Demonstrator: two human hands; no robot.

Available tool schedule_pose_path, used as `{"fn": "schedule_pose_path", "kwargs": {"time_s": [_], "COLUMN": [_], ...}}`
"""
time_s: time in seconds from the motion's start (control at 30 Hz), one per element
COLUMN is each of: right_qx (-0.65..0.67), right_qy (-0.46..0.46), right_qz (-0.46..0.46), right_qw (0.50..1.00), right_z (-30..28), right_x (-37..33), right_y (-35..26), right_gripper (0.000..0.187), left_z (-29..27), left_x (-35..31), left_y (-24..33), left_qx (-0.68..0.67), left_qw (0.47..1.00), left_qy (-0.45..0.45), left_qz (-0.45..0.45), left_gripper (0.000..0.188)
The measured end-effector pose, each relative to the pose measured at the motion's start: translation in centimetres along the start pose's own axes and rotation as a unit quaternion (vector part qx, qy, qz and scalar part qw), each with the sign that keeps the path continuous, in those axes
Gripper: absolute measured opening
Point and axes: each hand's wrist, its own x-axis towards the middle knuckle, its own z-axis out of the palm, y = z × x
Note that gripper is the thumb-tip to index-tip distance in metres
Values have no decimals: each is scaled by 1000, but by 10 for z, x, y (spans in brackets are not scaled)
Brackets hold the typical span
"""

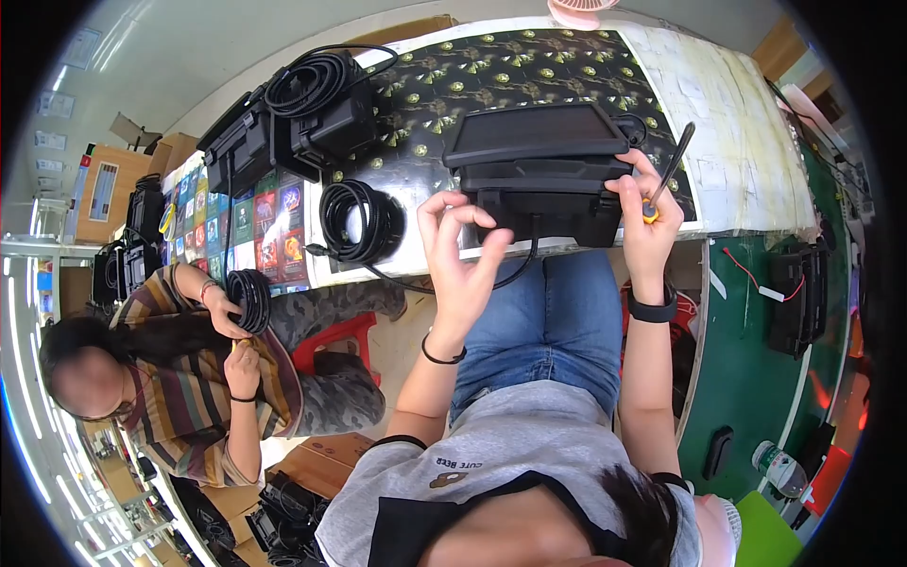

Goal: Assembling or inspecting a black electrical junction box using a screwdriver at a workbench.

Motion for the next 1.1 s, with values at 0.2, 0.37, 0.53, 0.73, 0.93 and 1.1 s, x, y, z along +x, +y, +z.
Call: {"fn": "schedule_pose_path", "kwargs": {"time_s": [0.2, 0.37, 0.53, 0.73, 0.93, 1.1], "right_qx": [42, 40, -37, -57, -26, -19], "right_qy": [-14, -5, 47, 92, -15, -49], "right_qz": [31, 10, -21, 47, 112, 24], "right_qw": [999, 999, 998, 993, 993, 998], "right_z": [3, 9, 9, 4, 2, 3], "right_x": [8, 18, 17, -1, 7, 11], "right_y": [4, 13, 11, -5, 3, -3], "right_gripper": [17, 17, 18, 19, 21, 36], "left_z": [-3, 2, 4, -3, -4, -5], "left_x": [11, 16, 24, 31, 39, 39], "left_y": [6, -12, -8, 5, 2, 5], "left_qx": [115, 95, 69, 109, 68, 49], "left_qw": [983, 979, 986, 988, 993, 995], "left_qy": [26, 28, -7, -57, -60, -63], "left_qz": [140, 180, 151, 89, 76, 57], "left_gripper": [59, 55, 79, 89, 83, 86]}}
